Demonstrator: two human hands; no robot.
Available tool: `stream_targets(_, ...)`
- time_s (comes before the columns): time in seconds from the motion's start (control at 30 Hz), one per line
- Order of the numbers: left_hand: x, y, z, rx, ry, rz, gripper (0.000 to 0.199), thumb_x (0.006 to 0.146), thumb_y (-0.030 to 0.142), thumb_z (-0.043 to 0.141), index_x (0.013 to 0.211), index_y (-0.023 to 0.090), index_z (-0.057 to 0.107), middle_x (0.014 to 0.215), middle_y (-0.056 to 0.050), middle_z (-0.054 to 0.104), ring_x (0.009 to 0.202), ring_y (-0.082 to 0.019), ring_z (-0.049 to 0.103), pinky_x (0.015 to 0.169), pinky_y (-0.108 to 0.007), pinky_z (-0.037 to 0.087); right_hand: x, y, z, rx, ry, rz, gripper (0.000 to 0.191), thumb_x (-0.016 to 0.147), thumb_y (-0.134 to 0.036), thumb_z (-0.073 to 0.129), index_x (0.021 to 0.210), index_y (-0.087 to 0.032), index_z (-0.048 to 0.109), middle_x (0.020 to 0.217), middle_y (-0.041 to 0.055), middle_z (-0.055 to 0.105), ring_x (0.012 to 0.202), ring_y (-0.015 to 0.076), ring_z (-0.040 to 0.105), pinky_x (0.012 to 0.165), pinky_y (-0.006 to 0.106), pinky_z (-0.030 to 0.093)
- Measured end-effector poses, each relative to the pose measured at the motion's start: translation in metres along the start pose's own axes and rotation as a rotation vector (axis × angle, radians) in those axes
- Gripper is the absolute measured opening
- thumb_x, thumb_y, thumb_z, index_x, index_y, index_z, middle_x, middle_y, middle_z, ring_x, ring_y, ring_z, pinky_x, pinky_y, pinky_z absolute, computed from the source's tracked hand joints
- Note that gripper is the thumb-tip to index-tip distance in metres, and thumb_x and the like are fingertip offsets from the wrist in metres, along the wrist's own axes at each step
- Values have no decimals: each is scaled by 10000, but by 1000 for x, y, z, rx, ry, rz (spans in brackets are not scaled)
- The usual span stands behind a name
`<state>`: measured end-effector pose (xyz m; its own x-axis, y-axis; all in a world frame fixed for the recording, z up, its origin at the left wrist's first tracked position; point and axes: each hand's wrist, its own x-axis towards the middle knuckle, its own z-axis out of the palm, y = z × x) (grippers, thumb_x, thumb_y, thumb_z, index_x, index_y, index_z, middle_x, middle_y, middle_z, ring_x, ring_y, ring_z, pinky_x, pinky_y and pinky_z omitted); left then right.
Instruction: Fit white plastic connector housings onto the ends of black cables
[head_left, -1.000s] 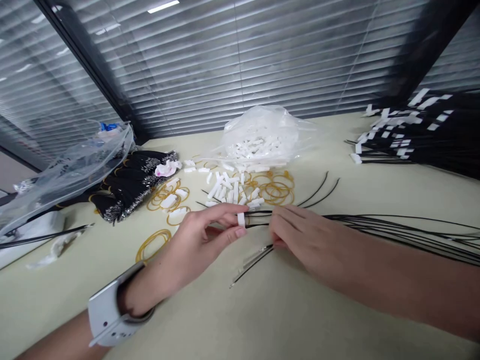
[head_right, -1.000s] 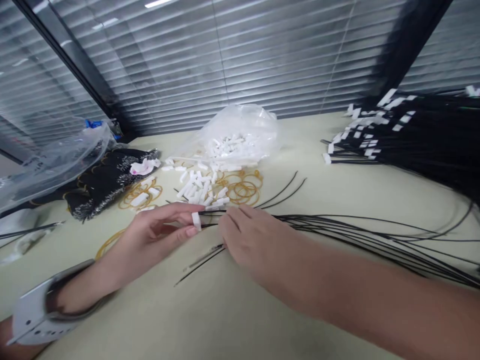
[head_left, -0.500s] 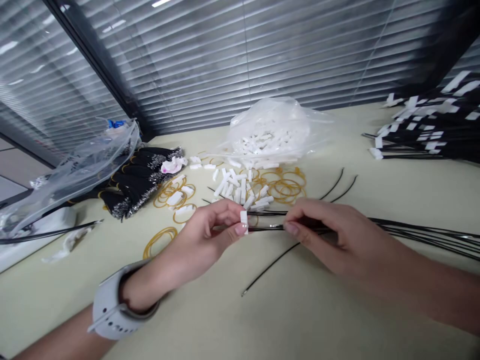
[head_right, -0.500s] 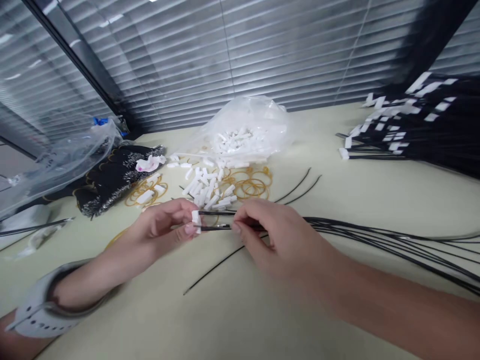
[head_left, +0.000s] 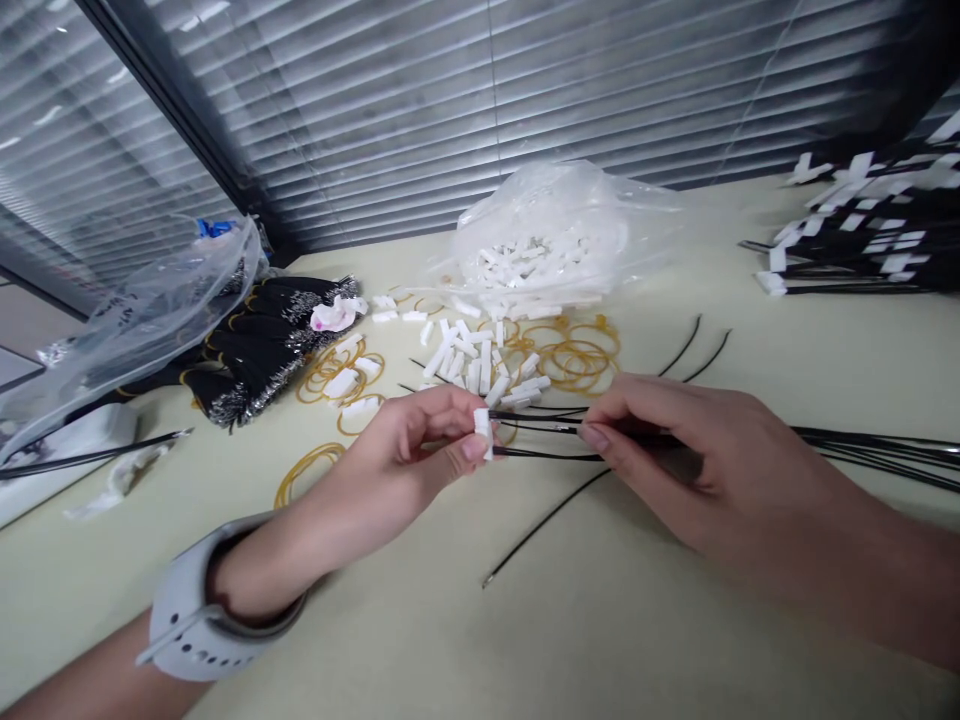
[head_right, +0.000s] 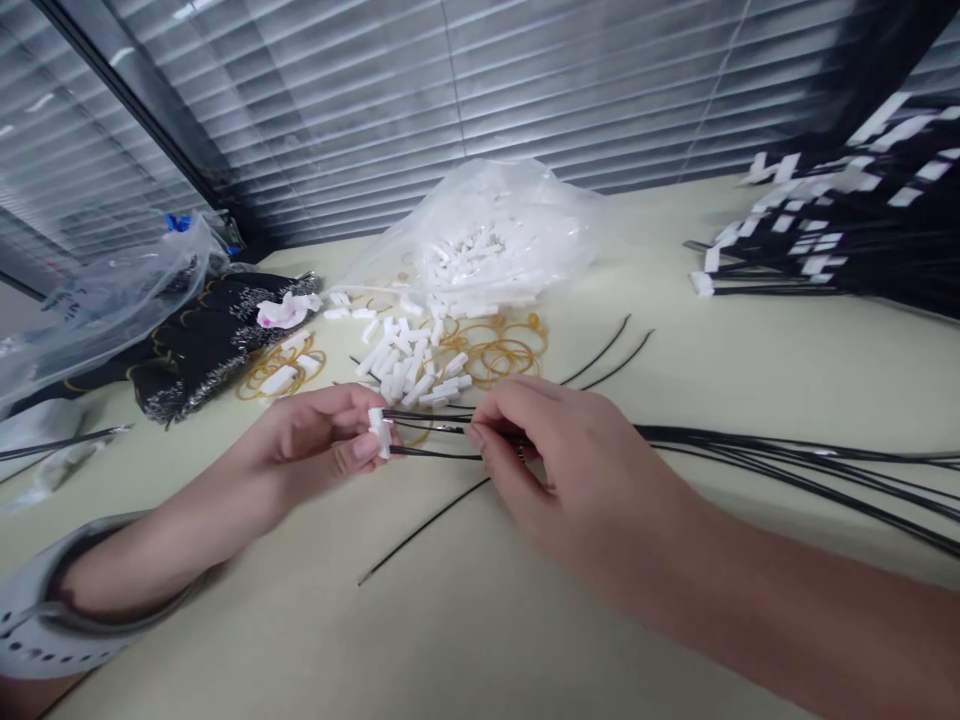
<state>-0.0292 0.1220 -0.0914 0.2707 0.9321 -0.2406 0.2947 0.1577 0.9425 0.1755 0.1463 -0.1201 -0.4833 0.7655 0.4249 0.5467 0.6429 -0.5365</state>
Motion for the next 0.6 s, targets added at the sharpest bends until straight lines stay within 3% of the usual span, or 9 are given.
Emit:
stream_targets(0.2, -1, 0, 0, 31, -2, -15, 116, 786, 239, 528, 854, 151, 497, 694, 37, 509, 651, -22, 458, 590, -110, 343, -1, 0, -1, -29, 30, -43, 112, 767, -154, 458, 664, -171, 497, 562, -61, 481, 481, 18, 429, 397, 121, 288)
stream_targets(0.37, -2, -1, -2, 53, -31, -62, 149, 777, 260, 535, 877, 159, 488, 656, 44, 474, 600, -23, 425, 536, -115, 324, -3, -1, -1, -69, 102, -113, 103, 810, -157, 443, 723, -171, 496, 647, -43, 493, 586, 38, 453, 529, 146, 344)
stream_targets(0.6, -5, 0, 1, 152, -48, -67, 154, 766, 274, 542, 854, 152, 516, 676, 33, 479, 620, -31, 436, 538, -118, 343, -9, -1, 4, -146, 5, -208, 173, 871, -188, 373, 774, -158, 513, 718, -7, 488, 666, 85, 435, 588, 210, 329)
